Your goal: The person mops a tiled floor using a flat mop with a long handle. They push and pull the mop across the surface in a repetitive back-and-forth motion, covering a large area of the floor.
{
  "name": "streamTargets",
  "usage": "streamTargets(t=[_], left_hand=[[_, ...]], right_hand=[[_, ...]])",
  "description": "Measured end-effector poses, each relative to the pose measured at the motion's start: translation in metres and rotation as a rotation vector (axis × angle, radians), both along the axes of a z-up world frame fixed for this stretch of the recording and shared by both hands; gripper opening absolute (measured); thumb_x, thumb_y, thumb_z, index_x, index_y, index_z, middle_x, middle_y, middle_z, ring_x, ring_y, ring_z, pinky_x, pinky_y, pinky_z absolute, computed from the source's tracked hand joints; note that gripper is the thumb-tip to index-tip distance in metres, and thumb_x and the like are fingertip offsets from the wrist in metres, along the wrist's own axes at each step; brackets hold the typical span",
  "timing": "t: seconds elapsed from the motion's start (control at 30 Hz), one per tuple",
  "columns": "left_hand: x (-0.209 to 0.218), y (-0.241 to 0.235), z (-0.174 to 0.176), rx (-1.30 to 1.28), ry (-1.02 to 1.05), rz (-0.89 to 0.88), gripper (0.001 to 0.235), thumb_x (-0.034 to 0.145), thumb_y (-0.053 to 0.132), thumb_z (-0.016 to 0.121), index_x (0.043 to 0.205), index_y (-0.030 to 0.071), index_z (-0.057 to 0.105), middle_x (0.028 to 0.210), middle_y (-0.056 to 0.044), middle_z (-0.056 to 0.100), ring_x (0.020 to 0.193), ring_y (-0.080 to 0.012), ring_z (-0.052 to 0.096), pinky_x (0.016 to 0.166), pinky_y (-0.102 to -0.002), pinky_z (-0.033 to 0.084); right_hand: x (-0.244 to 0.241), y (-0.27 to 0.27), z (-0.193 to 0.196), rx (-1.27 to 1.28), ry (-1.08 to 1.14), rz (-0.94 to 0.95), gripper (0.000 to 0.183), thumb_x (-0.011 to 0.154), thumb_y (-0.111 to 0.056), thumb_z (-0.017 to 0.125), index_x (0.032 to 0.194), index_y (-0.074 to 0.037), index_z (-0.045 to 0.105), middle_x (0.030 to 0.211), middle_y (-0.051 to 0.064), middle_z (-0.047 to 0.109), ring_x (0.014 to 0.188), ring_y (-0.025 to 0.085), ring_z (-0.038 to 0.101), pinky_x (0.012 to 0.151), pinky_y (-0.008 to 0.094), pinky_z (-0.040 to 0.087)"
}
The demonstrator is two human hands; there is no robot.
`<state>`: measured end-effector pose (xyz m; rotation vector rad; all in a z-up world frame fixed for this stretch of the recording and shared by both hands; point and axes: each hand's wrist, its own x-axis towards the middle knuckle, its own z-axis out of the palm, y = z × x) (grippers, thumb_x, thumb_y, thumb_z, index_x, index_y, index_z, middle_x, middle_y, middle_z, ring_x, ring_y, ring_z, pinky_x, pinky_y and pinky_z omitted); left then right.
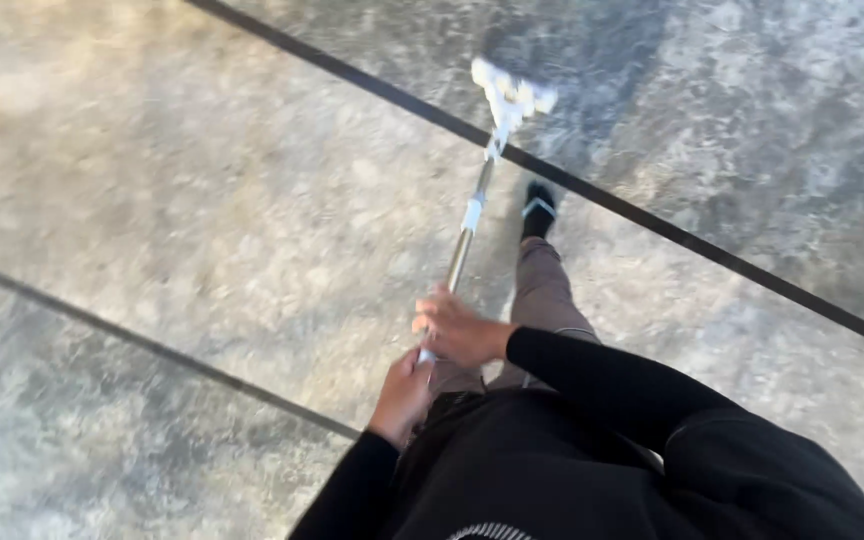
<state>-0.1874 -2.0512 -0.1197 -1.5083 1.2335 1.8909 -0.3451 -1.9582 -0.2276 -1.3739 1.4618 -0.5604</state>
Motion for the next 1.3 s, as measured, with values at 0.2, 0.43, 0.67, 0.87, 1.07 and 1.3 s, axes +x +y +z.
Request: streamTargets(t=[0.2, 0.43, 0.67, 0.87, 1.07, 1.3], left_hand=[[0.148, -0.002, 0.063, 0.035, -0.093, 0.141, 0.042, 0.096, 0.018, 0.051, 0.134, 0.009, 0.064, 0.07, 0.003, 0.058, 0.04, -0.0097, 0.043, 0.035, -0.028, 0.033], [0.125, 0.013, -0.005, -0.185, 0.019, -0.004, 0.036, 0.098, 0.019, 0.054, 0.126, 0.002, 0.068, 0.071, 0.0, 0.059, 0.059, -0.007, 0.049, 0.053, -0.027, 0.042], [-0.091, -0.026, -0.086, -0.113, 0.161, 0.124, 0.033, 0.101, 0.022, 0.054, 0.119, -0.001, 0.069, 0.079, 0.002, 0.062, 0.061, -0.0077, 0.048, 0.053, -0.028, 0.039], [-0.347, -0.081, -0.171, -0.102, 0.338, 0.141, 0.035, 0.101, 0.014, 0.054, 0.132, 0.002, 0.065, 0.086, 0.0, 0.067, 0.063, -0.0052, 0.055, 0.052, -0.025, 0.043], [-0.631, -0.135, -0.21, -0.211, 0.434, 0.108, 0.025, 0.092, 0.008, 0.056, 0.116, 0.007, 0.061, 0.067, -0.004, 0.058, 0.046, -0.012, 0.051, 0.038, -0.032, 0.038], [-0.851, -0.185, -0.219, -0.272, 0.334, 0.066, 0.035, 0.09, 0.012, 0.059, 0.124, 0.012, 0.067, 0.064, -0.005, 0.067, 0.041, -0.0111, 0.055, 0.035, -0.032, 0.043]], right_hand=[[0.128, -0.011, 0.012, -0.071, -0.352, 0.212, 0.045, 0.108, -0.043, 0.044, 0.136, -0.012, 0.057, 0.16, 0.028, 0.03, 0.153, 0.05, 0.004, 0.121, 0.06, 0.001], [0.118, -0.004, -0.042, -0.143, -0.227, -0.132, 0.023, 0.097, -0.038, 0.063, 0.096, -0.016, 0.062, 0.113, 0.011, 0.058, 0.12, 0.033, 0.051, 0.109, 0.048, 0.04], [-0.076, -0.052, -0.098, -0.335, 0.016, -0.556, 0.023, 0.08, -0.014, 0.075, 0.095, -0.009, 0.058, 0.133, 0.017, 0.049, 0.136, 0.044, 0.029, 0.119, 0.055, 0.017], [-0.301, -0.103, -0.054, 0.094, -0.642, -1.114, 0.028, 0.097, -0.008, 0.059, 0.124, -0.014, 0.06, 0.157, 0.021, 0.044, 0.152, 0.045, 0.013, 0.12, 0.058, 0.017], [-0.428, -0.08, -0.061, -0.33, -0.505, -1.364, 0.028, 0.104, -0.014, 0.053, 0.131, -0.006, 0.061, 0.157, 0.013, 0.049, 0.151, 0.027, 0.039, 0.122, 0.04, 0.031], [-0.467, -0.061, -0.036, -0.24, -0.535, -1.637, 0.035, 0.101, -0.02, 0.057, 0.131, -0.003, 0.061, 0.145, 0.016, 0.058, 0.141, 0.027, 0.052, 0.116, 0.041, 0.043]])
